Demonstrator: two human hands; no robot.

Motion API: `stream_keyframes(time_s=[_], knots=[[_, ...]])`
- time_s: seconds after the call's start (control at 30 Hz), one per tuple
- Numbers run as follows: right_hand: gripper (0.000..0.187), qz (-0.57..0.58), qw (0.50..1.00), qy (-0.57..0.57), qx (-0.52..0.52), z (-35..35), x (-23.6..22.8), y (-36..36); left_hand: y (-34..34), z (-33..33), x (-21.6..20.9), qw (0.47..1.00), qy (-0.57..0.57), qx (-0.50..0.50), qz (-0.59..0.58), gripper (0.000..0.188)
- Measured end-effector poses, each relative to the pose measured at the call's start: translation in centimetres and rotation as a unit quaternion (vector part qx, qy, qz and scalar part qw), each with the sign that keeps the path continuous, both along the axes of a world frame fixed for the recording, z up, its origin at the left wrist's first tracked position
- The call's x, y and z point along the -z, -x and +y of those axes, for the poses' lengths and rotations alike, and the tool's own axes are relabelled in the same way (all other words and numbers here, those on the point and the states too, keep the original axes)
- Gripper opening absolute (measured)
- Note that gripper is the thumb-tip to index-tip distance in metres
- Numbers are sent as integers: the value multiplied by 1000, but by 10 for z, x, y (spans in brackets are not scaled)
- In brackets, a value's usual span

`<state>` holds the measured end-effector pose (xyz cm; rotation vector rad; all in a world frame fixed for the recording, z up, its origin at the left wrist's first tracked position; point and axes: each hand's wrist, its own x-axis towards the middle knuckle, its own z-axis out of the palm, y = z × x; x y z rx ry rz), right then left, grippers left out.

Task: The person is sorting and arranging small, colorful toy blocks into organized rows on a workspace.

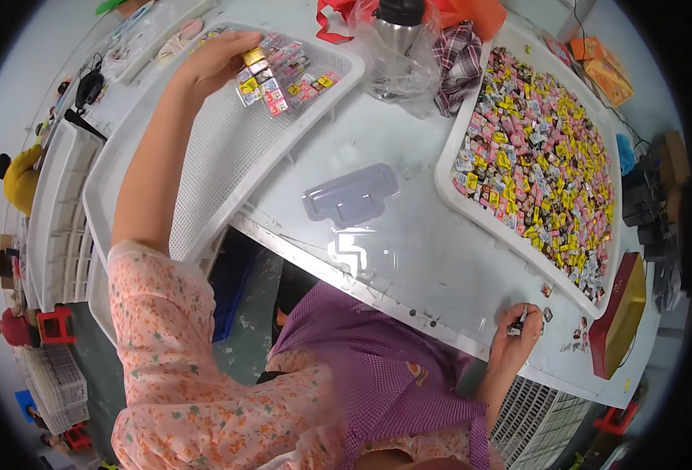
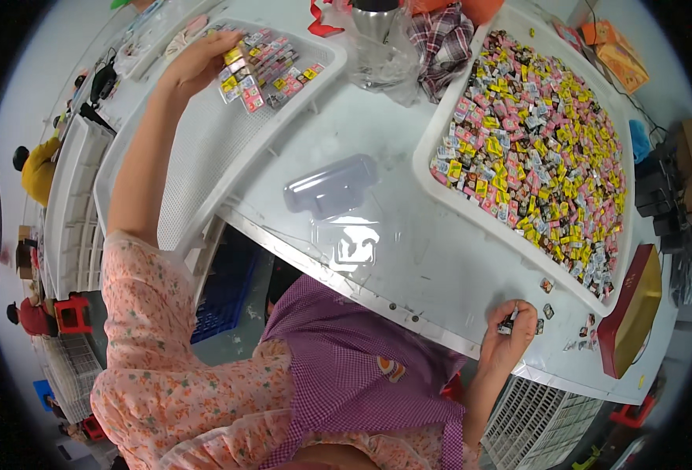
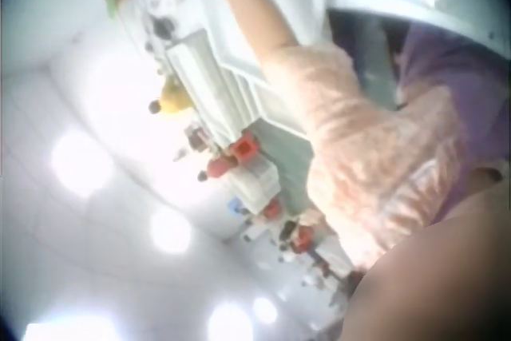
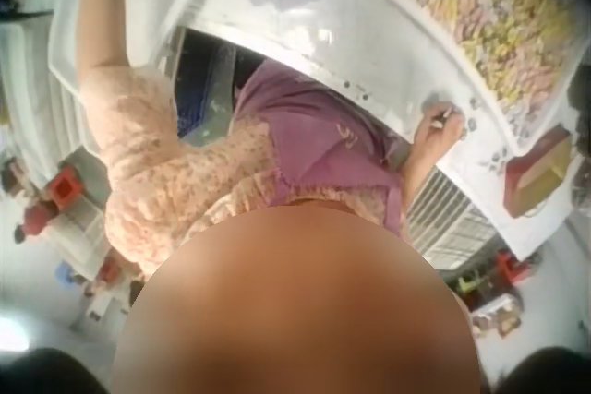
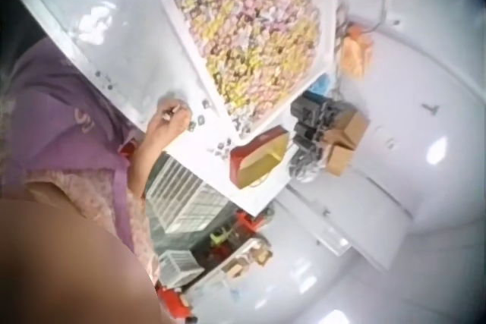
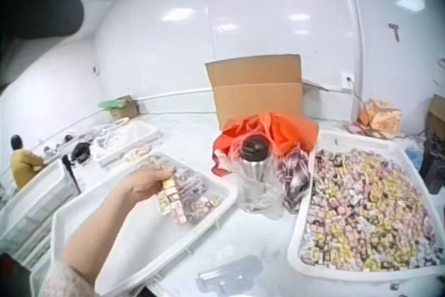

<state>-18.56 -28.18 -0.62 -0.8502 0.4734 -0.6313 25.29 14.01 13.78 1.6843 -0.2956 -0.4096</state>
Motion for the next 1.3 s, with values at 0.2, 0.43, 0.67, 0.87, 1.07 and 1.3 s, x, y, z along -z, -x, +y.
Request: stream_keyframes(time_s=[0.2,0.43,0.67,0.87,1.07,1.3], knots=[[18,32,999,34,14,0,2,-2,-37,-65,5,964,-237,102,-62,29],[17,44,997,69,1,-2,5,2,-56,-111,32,947,-253,191,-53,21],[17,2,997,26,-79,-13,6,12,-50,-103,56,927,-297,152,-173,21],[16,33,995,89,-19,-2,10,5,10,-114,26,909,-189,95,-360,19],[25,18,986,161,-42,7,5,-2,182,-143,20,863,-196,341,-317,43],[21,45,982,178,-47,13,-8,-2,271,-165,93,798,-315,326,-397,52]])
